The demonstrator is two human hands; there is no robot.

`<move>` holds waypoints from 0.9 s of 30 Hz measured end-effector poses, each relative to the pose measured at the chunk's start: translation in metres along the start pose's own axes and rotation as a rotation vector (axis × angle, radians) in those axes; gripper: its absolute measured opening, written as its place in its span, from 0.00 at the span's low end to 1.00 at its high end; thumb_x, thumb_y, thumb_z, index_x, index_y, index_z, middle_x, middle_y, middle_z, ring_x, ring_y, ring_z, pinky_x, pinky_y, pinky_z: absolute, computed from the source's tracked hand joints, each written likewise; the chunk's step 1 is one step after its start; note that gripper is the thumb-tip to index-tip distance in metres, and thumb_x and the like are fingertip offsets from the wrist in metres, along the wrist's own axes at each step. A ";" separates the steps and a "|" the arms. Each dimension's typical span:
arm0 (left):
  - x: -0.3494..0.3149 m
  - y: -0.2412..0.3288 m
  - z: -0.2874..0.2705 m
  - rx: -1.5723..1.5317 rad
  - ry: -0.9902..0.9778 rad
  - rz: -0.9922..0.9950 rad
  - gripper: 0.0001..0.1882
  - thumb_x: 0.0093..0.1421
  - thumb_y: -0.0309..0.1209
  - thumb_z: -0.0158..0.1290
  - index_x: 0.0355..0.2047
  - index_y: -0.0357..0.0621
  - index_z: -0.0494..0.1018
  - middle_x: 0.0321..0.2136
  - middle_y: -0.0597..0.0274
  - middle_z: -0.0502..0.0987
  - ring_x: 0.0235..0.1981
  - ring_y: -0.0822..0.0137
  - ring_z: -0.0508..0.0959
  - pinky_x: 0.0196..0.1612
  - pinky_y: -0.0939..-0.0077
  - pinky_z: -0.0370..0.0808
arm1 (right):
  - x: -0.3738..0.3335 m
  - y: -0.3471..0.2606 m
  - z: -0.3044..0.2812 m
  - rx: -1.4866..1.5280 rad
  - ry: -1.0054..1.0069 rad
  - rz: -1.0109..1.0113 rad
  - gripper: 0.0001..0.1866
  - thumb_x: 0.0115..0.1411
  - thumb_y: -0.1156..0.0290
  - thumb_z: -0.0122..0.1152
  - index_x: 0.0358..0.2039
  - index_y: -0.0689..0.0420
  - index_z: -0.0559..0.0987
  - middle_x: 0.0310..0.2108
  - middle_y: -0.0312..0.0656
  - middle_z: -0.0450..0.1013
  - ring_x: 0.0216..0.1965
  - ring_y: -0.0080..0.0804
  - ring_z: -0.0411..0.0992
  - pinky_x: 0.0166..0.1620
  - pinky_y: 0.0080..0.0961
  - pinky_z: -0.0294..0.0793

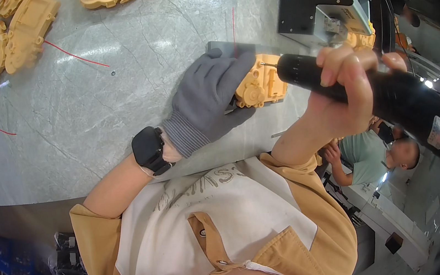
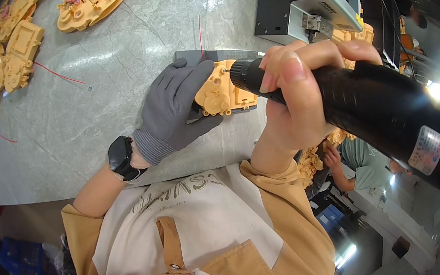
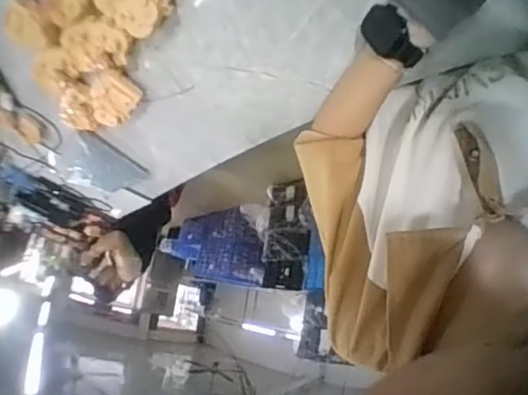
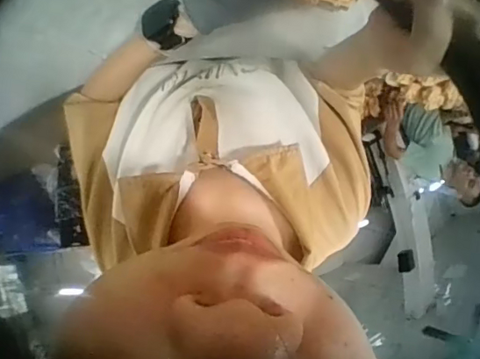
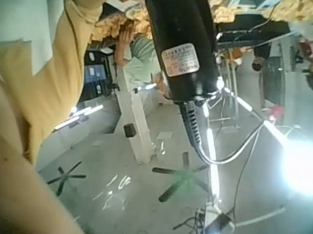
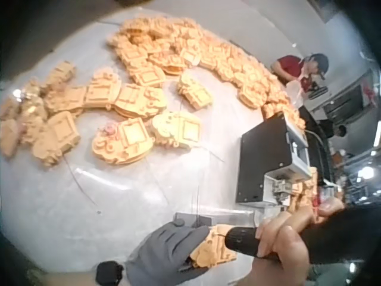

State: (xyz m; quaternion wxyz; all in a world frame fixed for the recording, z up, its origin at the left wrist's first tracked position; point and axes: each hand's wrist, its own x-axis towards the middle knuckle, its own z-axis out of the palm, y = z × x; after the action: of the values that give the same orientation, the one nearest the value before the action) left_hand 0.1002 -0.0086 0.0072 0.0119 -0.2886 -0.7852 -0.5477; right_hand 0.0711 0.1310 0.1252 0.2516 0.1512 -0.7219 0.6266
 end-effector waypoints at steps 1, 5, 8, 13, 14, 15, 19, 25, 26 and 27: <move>0.000 0.000 0.000 -0.002 -0.001 0.000 0.42 0.38 0.34 0.66 0.53 0.40 0.60 0.45 0.54 0.70 0.43 0.56 0.72 0.53 0.58 0.66 | 0.001 0.001 0.000 -0.013 -0.016 -0.008 0.20 0.50 0.84 0.48 0.44 0.57 0.63 0.16 0.39 0.66 0.14 0.26 0.64 0.29 0.28 0.69; 0.003 0.002 0.000 -0.004 -0.005 -0.005 0.41 0.38 0.35 0.66 0.53 0.40 0.60 0.45 0.54 0.70 0.43 0.56 0.71 0.53 0.58 0.66 | 0.001 0.001 0.004 0.079 0.036 0.034 0.24 0.49 0.85 0.51 0.47 0.57 0.60 0.16 0.41 0.66 0.13 0.28 0.63 0.22 0.30 0.70; 0.001 -0.001 -0.001 0.016 0.021 -0.007 0.41 0.38 0.36 0.66 0.53 0.40 0.61 0.44 0.54 0.70 0.44 0.56 0.71 0.52 0.58 0.66 | 0.000 0.009 0.006 0.111 0.022 0.008 0.26 0.48 0.86 0.54 0.47 0.58 0.58 0.16 0.42 0.66 0.13 0.29 0.63 0.21 0.32 0.70; -0.001 0.002 -0.002 -0.003 -0.015 -0.033 0.40 0.40 0.38 0.65 0.53 0.40 0.61 0.44 0.54 0.70 0.44 0.56 0.71 0.53 0.58 0.66 | -0.002 0.007 0.004 0.161 0.034 0.061 0.24 0.47 0.86 0.54 0.44 0.57 0.60 0.16 0.43 0.67 0.13 0.29 0.63 0.21 0.31 0.71; -0.002 0.002 -0.001 -0.005 -0.017 -0.043 0.40 0.40 0.38 0.65 0.53 0.40 0.61 0.44 0.54 0.70 0.44 0.56 0.71 0.52 0.59 0.66 | -0.004 0.008 0.004 0.151 0.033 0.054 0.24 0.47 0.86 0.54 0.44 0.57 0.60 0.16 0.42 0.66 0.13 0.29 0.63 0.21 0.30 0.71; -0.002 0.002 -0.001 0.006 -0.014 -0.049 0.40 0.40 0.38 0.65 0.53 0.40 0.61 0.44 0.54 0.70 0.44 0.56 0.71 0.52 0.59 0.66 | -0.003 0.011 0.006 0.153 0.032 0.037 0.24 0.47 0.86 0.54 0.43 0.58 0.60 0.16 0.42 0.66 0.13 0.29 0.63 0.21 0.30 0.71; -0.002 0.007 -0.003 0.001 -0.009 -0.040 0.38 0.42 0.38 0.64 0.53 0.40 0.61 0.44 0.53 0.70 0.43 0.55 0.71 0.50 0.62 0.67 | -0.009 0.012 0.008 0.125 0.121 0.045 0.24 0.46 0.85 0.54 0.44 0.61 0.60 0.16 0.42 0.66 0.13 0.26 0.62 0.22 0.28 0.69; 0.008 0.011 -0.026 -0.090 -0.054 0.005 0.33 0.49 0.37 0.59 0.53 0.37 0.62 0.39 0.52 0.73 0.41 0.56 0.72 0.44 0.65 0.70 | -0.015 -0.014 -0.002 0.261 0.462 0.210 0.26 0.49 0.82 0.50 0.50 0.60 0.58 0.17 0.37 0.61 0.14 0.23 0.59 0.24 0.23 0.65; 0.011 0.013 -0.033 -0.133 -0.049 -0.026 0.32 0.50 0.37 0.58 0.52 0.36 0.62 0.37 0.52 0.73 0.41 0.56 0.72 0.43 0.65 0.70 | -0.024 -0.029 -0.013 0.265 0.462 0.105 0.26 0.49 0.81 0.49 0.51 0.60 0.58 0.17 0.36 0.60 0.14 0.23 0.59 0.25 0.24 0.65; 0.013 0.011 -0.031 -0.085 -0.068 -0.163 0.33 0.50 0.41 0.57 0.53 0.38 0.62 0.34 0.53 0.75 0.38 0.57 0.74 0.41 0.65 0.71 | -0.034 -0.040 -0.024 0.269 0.454 -0.007 0.27 0.48 0.80 0.47 0.51 0.59 0.58 0.17 0.35 0.59 0.13 0.23 0.58 0.25 0.25 0.65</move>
State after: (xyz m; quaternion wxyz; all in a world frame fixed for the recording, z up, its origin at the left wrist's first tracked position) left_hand 0.0856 -0.0277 0.0337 -0.0716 -0.2424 -0.7822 -0.5695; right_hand 0.1248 0.1442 0.1419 0.3870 0.0410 -0.5567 0.7340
